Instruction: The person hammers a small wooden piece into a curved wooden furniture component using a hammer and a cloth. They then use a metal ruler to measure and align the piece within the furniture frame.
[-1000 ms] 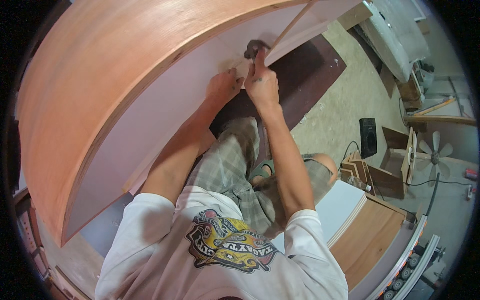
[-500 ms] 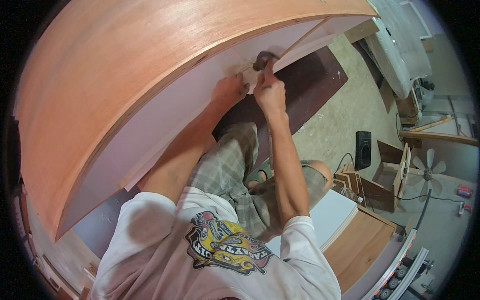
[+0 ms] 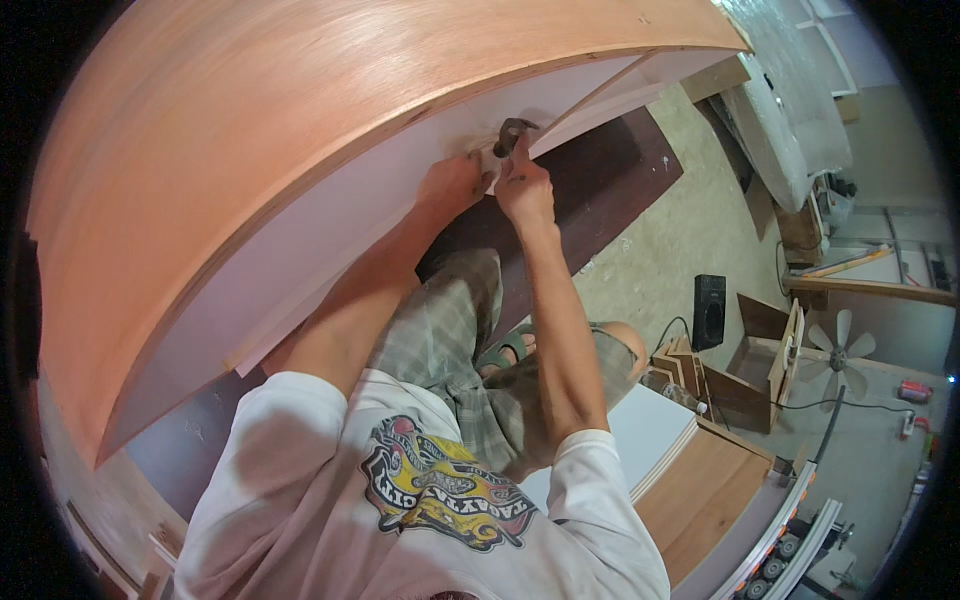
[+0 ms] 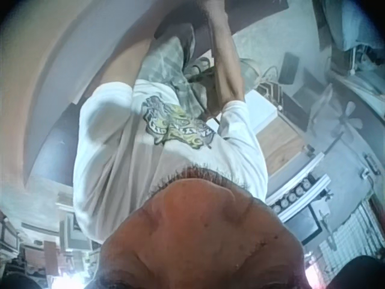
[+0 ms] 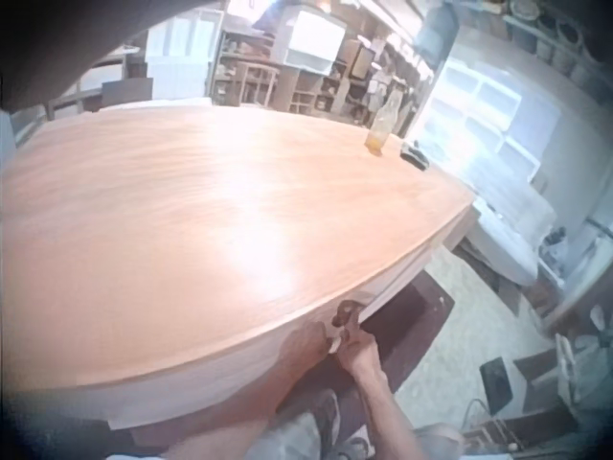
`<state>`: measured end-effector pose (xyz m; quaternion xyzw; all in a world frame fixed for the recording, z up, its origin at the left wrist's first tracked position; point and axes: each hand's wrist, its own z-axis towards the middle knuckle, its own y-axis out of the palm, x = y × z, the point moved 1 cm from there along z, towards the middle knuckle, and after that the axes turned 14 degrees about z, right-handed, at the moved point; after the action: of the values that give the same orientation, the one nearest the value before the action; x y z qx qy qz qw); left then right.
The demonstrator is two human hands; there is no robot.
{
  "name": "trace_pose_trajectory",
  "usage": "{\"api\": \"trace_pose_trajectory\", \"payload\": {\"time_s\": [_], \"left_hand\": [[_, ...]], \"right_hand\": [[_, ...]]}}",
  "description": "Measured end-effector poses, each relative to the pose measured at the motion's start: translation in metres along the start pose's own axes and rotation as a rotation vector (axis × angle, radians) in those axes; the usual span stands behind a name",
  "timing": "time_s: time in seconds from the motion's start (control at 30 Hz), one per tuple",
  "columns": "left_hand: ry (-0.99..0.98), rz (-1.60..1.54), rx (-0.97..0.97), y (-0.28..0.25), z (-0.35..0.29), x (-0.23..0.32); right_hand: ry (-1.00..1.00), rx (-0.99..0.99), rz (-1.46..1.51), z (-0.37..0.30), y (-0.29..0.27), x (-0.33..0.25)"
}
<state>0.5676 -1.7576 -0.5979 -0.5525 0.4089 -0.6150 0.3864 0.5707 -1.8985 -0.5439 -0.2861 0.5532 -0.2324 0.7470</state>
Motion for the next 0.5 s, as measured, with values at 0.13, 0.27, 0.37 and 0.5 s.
{"api": "trace_pose_trajectory", "payload": {"time_s": [0.13, 0.27, 0.37, 0.5], "left_hand": [[0.005, -0.013, 0.02, 0.004, -0.002, -0.008], [-0.034, -0.045, 0.029, 0.006, -0.009, -0.019], [-0.02, -0.042, 0.01, 0.007, -0.005, -0.005], [-0.185, -0.073, -0.019, 0.002, -0.007, -0.013]], "right_hand": [[-0.008, 0.026, 0.031, 0.005, -0.014, -0.028], [-0.005, 0.03, -0.028, -0.009, -0.009, -0.054], [-0.103, 0.002, 0.014, -0.018, -0.005, -0.02], [0.069, -0.007, 0.027, -0.012, -0.016, -0.056]]}}
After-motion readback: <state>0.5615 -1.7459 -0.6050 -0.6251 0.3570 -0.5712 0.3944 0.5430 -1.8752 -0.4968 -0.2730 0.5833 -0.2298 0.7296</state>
